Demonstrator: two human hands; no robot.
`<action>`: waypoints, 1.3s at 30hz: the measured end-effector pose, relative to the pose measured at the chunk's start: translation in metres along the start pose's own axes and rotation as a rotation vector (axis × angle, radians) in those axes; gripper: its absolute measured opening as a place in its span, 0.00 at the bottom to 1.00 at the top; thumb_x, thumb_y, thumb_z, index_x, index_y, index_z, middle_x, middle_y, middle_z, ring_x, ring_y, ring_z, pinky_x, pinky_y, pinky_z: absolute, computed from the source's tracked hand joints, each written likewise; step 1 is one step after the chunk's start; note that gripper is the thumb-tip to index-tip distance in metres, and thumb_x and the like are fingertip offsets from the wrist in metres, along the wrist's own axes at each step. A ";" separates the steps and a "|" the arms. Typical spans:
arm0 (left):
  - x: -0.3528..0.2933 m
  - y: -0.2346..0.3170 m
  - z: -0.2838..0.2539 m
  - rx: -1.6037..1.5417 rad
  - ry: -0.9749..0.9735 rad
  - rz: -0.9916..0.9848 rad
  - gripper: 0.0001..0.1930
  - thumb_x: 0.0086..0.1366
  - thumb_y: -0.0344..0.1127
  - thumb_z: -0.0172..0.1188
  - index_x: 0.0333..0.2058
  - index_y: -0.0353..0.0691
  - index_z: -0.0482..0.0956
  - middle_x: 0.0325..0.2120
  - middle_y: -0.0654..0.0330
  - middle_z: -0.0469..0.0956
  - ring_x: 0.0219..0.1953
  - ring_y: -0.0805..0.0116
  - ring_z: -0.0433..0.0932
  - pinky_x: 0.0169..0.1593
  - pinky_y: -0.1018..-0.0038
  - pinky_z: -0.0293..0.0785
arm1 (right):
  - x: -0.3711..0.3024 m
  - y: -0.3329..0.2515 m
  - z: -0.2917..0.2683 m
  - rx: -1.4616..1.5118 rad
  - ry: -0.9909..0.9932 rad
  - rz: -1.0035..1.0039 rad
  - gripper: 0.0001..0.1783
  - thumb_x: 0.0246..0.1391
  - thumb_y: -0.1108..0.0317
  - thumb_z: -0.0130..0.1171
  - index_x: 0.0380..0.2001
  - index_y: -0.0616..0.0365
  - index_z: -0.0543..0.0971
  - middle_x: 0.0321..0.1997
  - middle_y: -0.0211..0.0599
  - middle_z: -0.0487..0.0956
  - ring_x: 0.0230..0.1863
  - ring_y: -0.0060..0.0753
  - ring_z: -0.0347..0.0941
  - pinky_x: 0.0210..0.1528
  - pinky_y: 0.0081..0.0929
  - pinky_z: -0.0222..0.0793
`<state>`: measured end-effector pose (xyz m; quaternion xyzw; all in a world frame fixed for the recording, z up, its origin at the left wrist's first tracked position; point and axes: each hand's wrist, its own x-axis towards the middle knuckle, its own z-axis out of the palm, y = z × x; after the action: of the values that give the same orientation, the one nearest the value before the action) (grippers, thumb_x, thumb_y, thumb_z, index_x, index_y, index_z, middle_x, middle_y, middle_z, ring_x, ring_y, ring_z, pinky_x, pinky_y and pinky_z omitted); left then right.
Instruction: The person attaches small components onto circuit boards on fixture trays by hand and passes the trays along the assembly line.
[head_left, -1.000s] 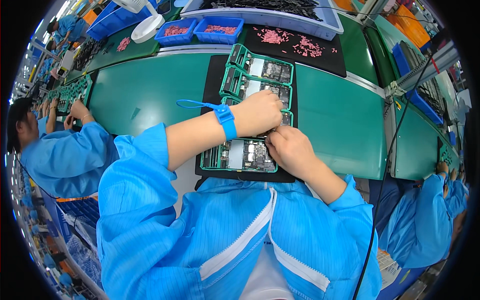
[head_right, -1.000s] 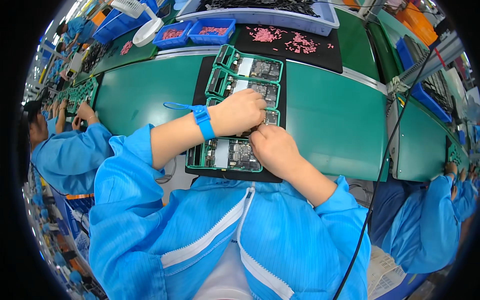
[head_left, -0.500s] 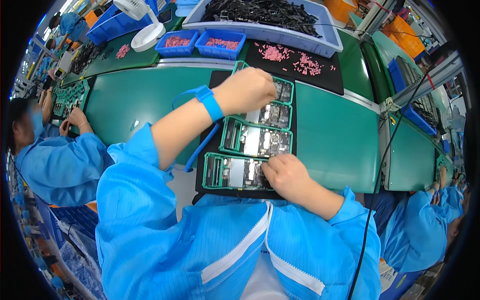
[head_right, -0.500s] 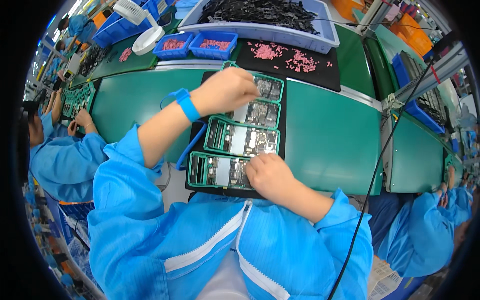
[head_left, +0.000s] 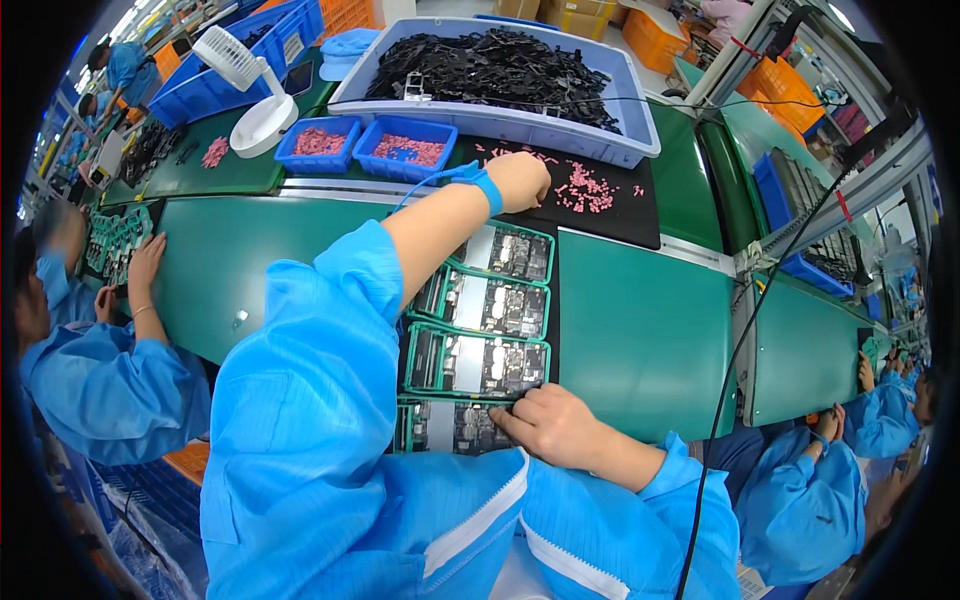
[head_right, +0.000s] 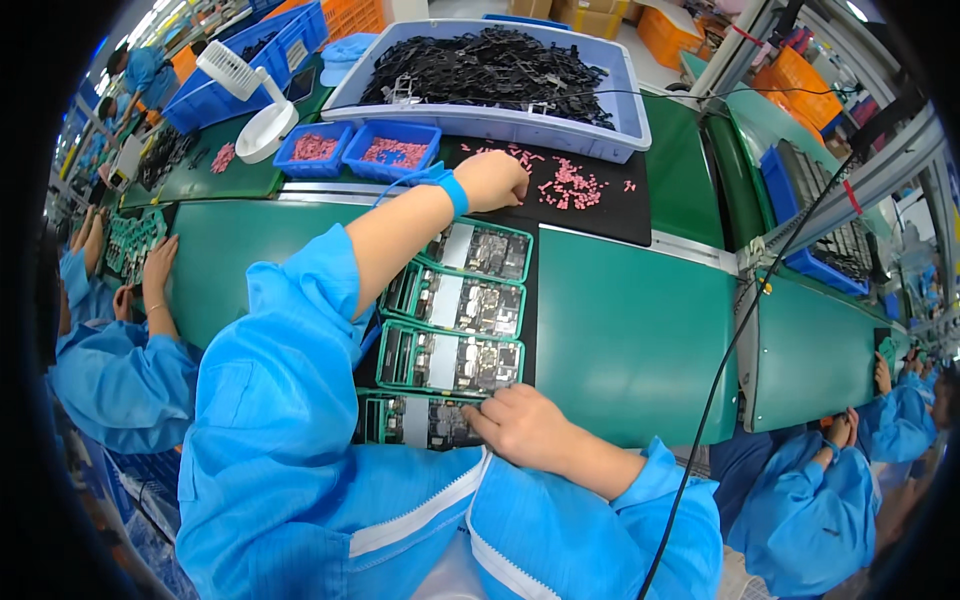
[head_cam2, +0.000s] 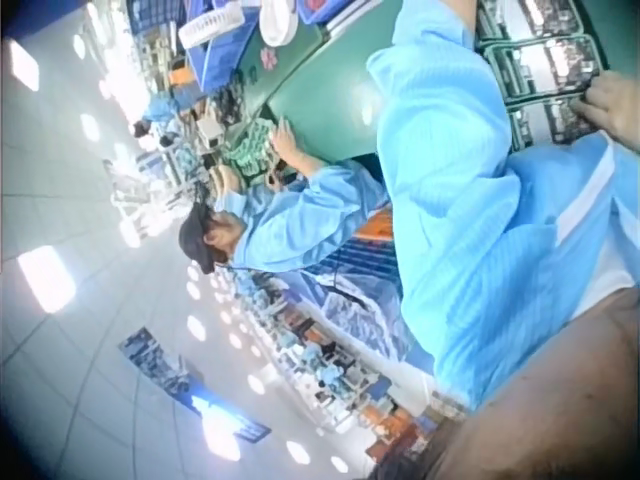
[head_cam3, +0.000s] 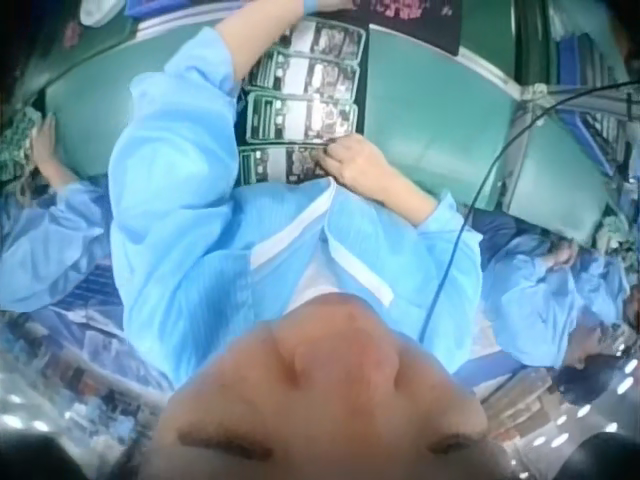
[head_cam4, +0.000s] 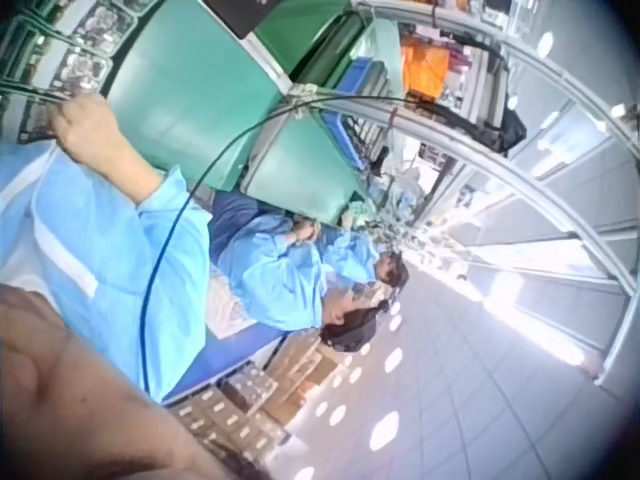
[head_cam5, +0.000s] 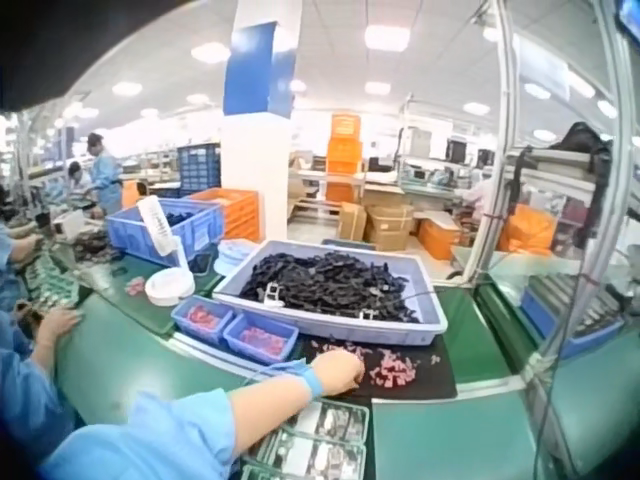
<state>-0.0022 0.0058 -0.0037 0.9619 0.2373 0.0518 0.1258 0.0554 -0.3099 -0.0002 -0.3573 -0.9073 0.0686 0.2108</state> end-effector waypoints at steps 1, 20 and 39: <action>0.004 0.005 -0.001 0.006 -0.050 -0.049 0.07 0.49 0.33 0.63 0.30 0.43 0.84 0.29 0.56 0.82 0.35 0.57 0.81 0.41 0.63 0.76 | -0.001 0.002 0.000 -0.001 0.000 0.006 0.17 0.41 0.69 0.56 0.38 0.62 0.80 0.22 0.28 0.69 0.27 0.28 0.69 0.29 0.27 0.63; -0.002 0.001 0.007 -0.075 -0.044 -0.090 0.03 0.50 0.31 0.62 0.22 0.40 0.83 0.26 0.49 0.80 0.35 0.52 0.81 0.42 0.63 0.76 | 0.095 0.278 -0.012 -0.133 0.235 0.539 0.04 0.44 0.69 0.61 0.27 0.52 0.80 0.31 0.40 0.76 0.38 0.46 0.74 0.40 0.40 0.71; -0.065 0.039 -0.012 -0.115 -0.100 0.133 0.05 0.51 0.33 0.59 0.25 0.41 0.81 0.24 0.52 0.80 0.32 0.52 0.79 0.38 0.61 0.75 | 0.026 0.150 -0.021 0.067 0.103 0.538 0.05 0.52 0.72 0.53 0.28 0.62 0.71 0.29 0.49 0.74 0.37 0.52 0.70 0.41 0.43 0.67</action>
<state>-0.0442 -0.0551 0.0155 0.9681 0.1627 0.0255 0.1890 0.1405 -0.1824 -0.0139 -0.5814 -0.7651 0.1338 0.2424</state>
